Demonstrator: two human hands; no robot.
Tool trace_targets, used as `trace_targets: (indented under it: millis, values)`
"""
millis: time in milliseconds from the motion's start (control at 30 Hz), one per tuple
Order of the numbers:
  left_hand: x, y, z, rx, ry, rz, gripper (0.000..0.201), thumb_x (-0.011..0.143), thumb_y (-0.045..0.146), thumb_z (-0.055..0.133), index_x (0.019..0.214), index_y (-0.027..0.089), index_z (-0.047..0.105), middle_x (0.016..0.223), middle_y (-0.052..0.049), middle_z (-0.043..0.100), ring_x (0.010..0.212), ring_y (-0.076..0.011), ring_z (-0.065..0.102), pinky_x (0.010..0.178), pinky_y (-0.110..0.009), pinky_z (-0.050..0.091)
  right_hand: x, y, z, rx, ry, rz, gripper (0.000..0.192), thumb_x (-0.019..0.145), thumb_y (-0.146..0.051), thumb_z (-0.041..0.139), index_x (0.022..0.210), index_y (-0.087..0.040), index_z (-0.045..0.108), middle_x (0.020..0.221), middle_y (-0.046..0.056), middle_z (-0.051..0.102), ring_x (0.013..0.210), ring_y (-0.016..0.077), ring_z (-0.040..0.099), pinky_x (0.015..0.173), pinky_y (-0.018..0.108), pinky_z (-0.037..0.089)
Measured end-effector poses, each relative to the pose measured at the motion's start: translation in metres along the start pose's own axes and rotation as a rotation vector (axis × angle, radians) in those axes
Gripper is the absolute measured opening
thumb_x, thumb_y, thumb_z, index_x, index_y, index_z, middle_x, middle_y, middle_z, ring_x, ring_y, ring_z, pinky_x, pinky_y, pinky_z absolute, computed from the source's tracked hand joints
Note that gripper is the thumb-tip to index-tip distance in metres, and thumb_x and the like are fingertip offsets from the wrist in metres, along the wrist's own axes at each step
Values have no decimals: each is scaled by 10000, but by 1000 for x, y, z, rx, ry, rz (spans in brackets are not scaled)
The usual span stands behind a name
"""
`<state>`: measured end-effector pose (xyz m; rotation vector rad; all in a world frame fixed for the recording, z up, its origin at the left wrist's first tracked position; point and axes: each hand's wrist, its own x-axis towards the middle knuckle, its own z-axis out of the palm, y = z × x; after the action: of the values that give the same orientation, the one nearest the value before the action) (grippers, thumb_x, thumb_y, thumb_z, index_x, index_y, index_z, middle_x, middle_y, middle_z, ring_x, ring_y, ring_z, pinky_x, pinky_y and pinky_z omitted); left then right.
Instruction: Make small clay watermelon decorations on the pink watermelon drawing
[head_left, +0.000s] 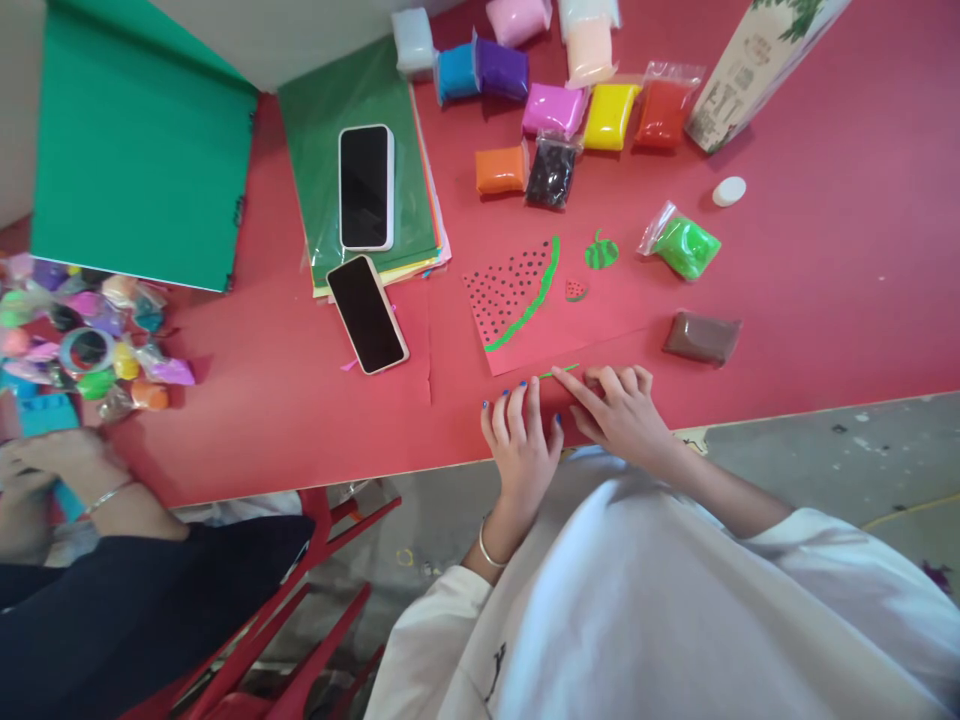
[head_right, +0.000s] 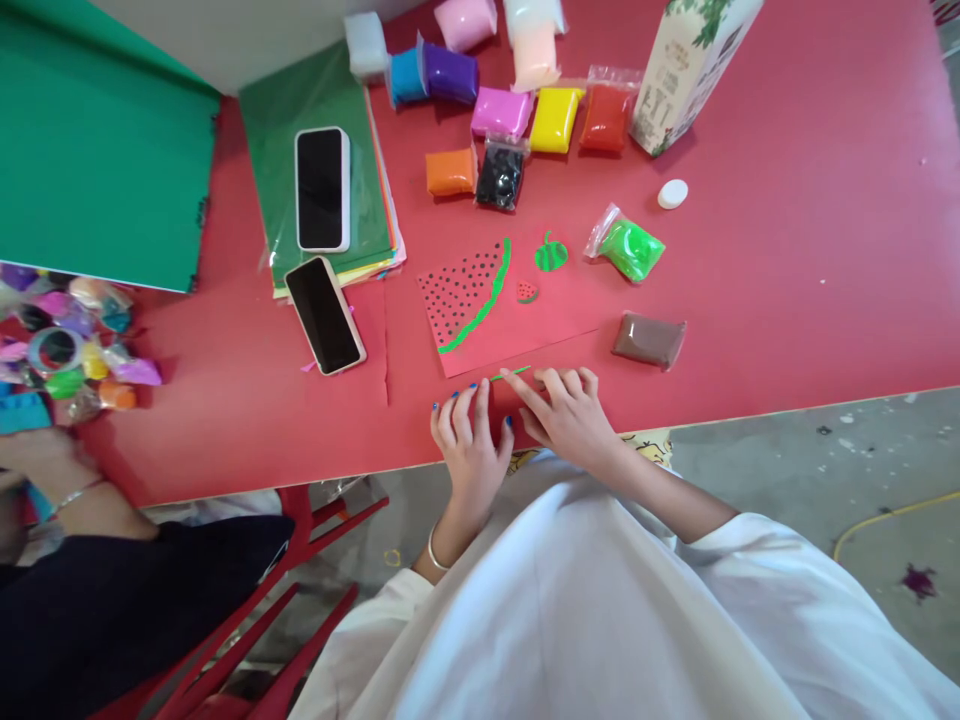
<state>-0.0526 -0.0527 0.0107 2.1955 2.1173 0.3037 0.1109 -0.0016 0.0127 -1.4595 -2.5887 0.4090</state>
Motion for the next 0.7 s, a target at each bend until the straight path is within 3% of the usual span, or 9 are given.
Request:
trace_targets:
  millis: [133,300,500,700]
  values:
    - [5,-2,-2,33,-14,30,608,886,346,502,1447,153,367,1341,-142,537,1246,-302,429,1139,-540,243,-2,2,1,-27,57,57,596,904,-322,474,1476,-264,317,1077,109,525,933,246,416,896,417,276]
    - [4,-3,-5,-4,-60,73,545,901,340,488,1421,193,417,1365,-112,542,1270,-298,434,1152,-548,211,-9,5,1,-28,118,13,600,883,-296,516,1459,-268,352,1249,126,495,1178,284,368,1013,452,255]
    - [2,-3,-13,-5,10,97,530,899,329,490,1398,155,450,1338,-123,569,1282,-281,446,1163,-494,218,-20,9,-7,26,159,-10,519,877,-278,543,1389,-242,462,1272,108,530,1239,267,395,1075,459,246]
    - [-4,4,-4,71,-203,193,592,948,400,390,1467,133,293,1472,-92,431,1397,-258,331,1182,-513,175,-22,11,-7,55,167,15,460,877,-288,549,1334,-243,516,1307,92,538,1264,263,420,1101,462,241]
